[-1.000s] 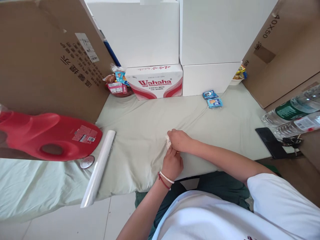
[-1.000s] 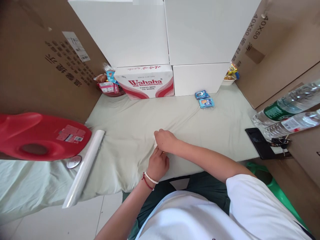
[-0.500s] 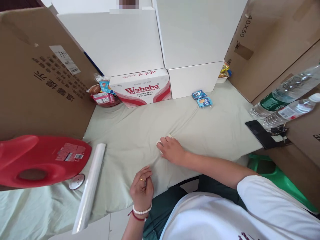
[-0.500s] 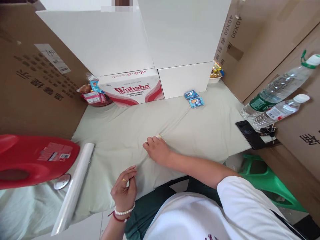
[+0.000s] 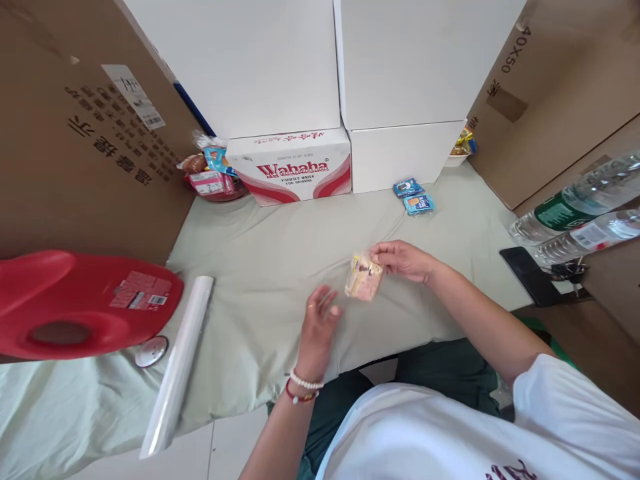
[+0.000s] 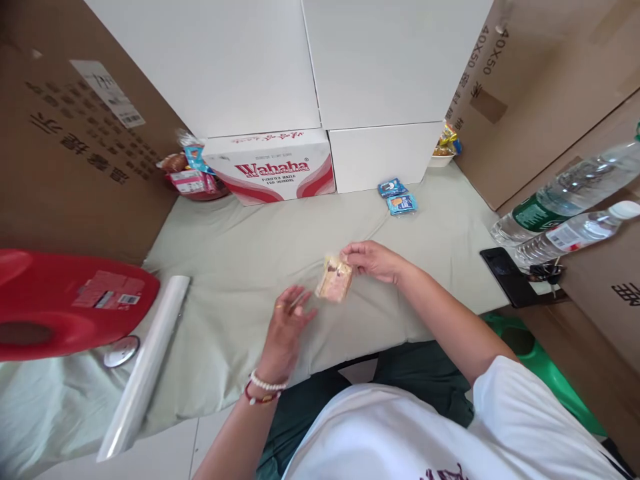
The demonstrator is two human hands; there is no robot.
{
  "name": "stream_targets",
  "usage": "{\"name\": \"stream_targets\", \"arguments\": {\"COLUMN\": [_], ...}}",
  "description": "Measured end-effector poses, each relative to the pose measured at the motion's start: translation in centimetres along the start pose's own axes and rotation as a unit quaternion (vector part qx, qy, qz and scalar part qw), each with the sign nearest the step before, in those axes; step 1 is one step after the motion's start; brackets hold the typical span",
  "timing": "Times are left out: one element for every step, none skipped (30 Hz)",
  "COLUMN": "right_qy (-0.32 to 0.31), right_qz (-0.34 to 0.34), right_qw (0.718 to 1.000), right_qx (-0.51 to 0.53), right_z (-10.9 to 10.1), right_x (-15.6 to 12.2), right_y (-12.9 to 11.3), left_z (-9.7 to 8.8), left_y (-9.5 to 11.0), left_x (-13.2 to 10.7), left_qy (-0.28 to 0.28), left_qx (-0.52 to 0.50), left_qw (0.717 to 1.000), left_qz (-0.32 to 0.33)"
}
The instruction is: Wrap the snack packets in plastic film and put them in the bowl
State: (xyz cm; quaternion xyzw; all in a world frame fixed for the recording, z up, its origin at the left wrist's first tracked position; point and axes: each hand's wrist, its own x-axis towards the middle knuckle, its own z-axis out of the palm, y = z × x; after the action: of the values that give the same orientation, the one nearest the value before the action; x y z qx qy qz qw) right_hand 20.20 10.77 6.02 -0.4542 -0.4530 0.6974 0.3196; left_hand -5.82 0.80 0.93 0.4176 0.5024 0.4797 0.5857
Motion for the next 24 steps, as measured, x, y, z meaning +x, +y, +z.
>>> {"name": "stream_targets", "arguments": {"right_qy": [-0.019,-0.029,-0.032,-0.031,-0.024,-0.017,-0.012,-0.012,-0.012,-0.008,0.003,0.022,0.052,0.088,0.129,0.169,0.193,0.197,0.192,0.179,0.161,0.148,0.139,0.133], "right_qz": [0.010,0.012,0.007,-0.005,-0.022,-0.040,-0.053,-0.060,-0.064,-0.068,-0.073,-0.077,-0.080,-0.075,-0.057,-0.027,0.013,0.044,0.071,0.098,0.122,0.143,0.161,0.174], "right_qw": [0.999,0.999,0.998,0.999,0.999,0.999,0.997,0.994,0.989,0.984,0.977,0.969,0.960,0.952,0.944,0.935,0.926,0.919,0.912,0.904,0.894,0.880,0.862,0.837], "right_qx": [0.030,0.045,0.045,0.033,0.009,-0.022,-0.057,-0.094,-0.130,-0.166,-0.200,-0.233,-0.261,-0.283,-0.297,-0.309,-0.325,-0.339,-0.356,-0.376,-0.400,-0.428,-0.461,-0.502], "right_z": [0.3,0.7,1.1,1.5,1.7,1.7,1.5,0.9,-0.1,-1.4,-3.0,-4.9,-6.9,-8.9,-10.8,-12.6,-14.0,-15.2,-16.0,-16.6,-16.9,-17.0,-17.0,-16.8], "right_x": [-0.4,-0.8,-1.2,-1.5,-1.8,-2.0,-2.0,-1.9,-1.6,-1.1,-0.3,0.7,2.0,3.5,5.1,6.9,8.7,10.4,11.9,13.2,14.4,15.3,15.9,16.4], "right_y": [0.7,1.4,2.1,2.6,3.1,3.3,3.4,3.2,2.7,2.0,0.9,-0.5,-2.1,-4.0,-5.9,-7.8,-9.4,-10.9,-12.0,-12.8,-13.3,-13.6,-13.7,-13.7], "left_z": [1.3,2.5,3.5,4.5,5.4,6.1,6.7,7.3,7.6,7.8,7.8,7.6,7.1,6.3,5.4,4.3,3.1,1.9,0.7,-0.5,-1.7,-2.8,-4.0,-5.0], "left_y": [0.1,0.2,0.1,0.0,-0.2,-0.4,-0.6,-0.8,-0.9,-1.0,-1.0,-1.0,-1.0,-0.9,-0.9,-0.9,-0.9,-0.9,-0.9,-1.0,-1.0,-1.1,-1.2,-1.2], "left_x": [0.9,1.6,2.2,2.7,3.1,3.5,3.8,4.1,4.5,4.8,5.1,5.3,5.5,5.6,5.5,5.2,4.8,4.3,3.6,2.9,2.2,1.4,0.7,0.1], "left_qy": [-0.038,-0.065,-0.082,-0.088,-0.085,-0.080,-0.079,-0.084,-0.090,-0.091,-0.088,-0.080,-0.067,-0.049,-0.033,-0.015,0.008,0.029,0.052,0.069,0.087,0.106,0.127,0.147], "left_qx": [-0.030,-0.045,-0.052,-0.052,-0.049,-0.046,-0.044,-0.041,-0.033,-0.020,-0.001,0.024,0.052,0.081,0.107,0.128,0.146,0.161,0.174,0.189,0.202,0.214,0.223,0.232], "left_qw": [0.998,0.996,0.994,0.994,0.994,0.995,0.995,0.995,0.995,0.995,0.996,0.996,0.996,0.996,0.994,0.992,0.989,0.986,0.983,0.980,0.975,0.971,0.966,0.961], "left_qz": [-0.028,-0.043,-0.049,-0.047,-0.040,-0.034,-0.029,-0.028,-0.027,-0.024,-0.020,-0.014,-0.006,0.001,0.008,0.012,0.013,0.010,0.006,-0.004,-0.015,-0.026,-0.035,-0.041]}}
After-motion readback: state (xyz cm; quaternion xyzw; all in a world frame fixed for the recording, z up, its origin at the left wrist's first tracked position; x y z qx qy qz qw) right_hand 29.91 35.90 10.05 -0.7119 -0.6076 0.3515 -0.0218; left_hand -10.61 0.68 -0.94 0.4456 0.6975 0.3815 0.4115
